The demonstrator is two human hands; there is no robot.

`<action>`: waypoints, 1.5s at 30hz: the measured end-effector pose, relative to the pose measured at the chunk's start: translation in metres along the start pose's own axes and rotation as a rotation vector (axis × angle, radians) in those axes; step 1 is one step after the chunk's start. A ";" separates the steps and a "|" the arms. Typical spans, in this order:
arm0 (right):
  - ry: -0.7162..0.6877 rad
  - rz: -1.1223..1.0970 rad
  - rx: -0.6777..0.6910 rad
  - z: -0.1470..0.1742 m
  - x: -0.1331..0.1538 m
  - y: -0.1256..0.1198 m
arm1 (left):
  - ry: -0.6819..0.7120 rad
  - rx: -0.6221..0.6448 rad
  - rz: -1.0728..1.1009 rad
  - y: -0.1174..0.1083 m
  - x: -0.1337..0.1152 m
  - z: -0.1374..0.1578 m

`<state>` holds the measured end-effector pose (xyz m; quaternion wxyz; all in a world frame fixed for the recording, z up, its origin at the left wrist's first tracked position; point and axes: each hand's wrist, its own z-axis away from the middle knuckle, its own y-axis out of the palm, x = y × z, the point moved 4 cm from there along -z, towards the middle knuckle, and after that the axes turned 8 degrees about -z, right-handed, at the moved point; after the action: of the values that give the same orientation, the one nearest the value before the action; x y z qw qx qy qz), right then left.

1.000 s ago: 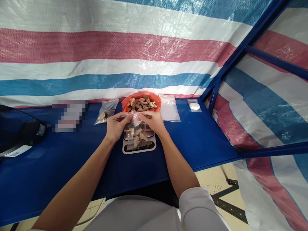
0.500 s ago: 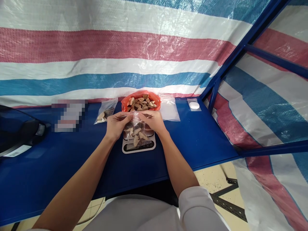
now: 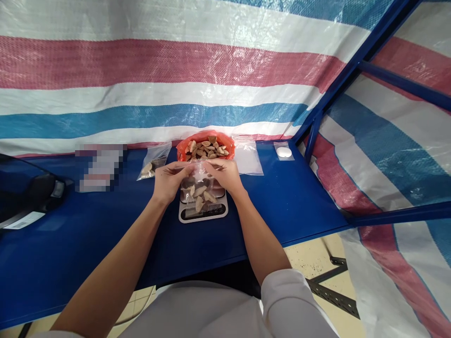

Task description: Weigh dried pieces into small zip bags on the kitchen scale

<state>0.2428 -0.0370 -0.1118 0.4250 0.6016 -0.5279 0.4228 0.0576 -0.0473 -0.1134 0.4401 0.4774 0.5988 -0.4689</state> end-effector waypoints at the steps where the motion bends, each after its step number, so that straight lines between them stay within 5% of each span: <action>1: 0.022 -0.024 -0.021 0.000 -0.001 -0.001 | 0.018 -0.021 0.007 -0.002 0.001 -0.001; 10: 0.028 -0.062 -0.008 0.000 0.006 0.008 | 0.018 -0.069 -0.010 -0.002 0.001 -0.001; 18: 0.202 -0.166 -0.051 -0.001 -0.002 0.007 | 0.039 -0.127 0.032 -0.005 0.002 -0.003; 33: 0.143 -0.094 0.006 -0.002 -0.002 0.006 | -0.018 -0.046 0.140 0.000 0.003 -0.002; 45: 0.204 -0.141 0.049 -0.003 0.006 0.012 | 0.041 -0.168 0.138 -0.019 -0.005 -0.004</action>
<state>0.2308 -0.0364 -0.1040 0.4904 0.6011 -0.4279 0.4638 0.0397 -0.0464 -0.1049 0.4975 0.4886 0.6105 -0.3756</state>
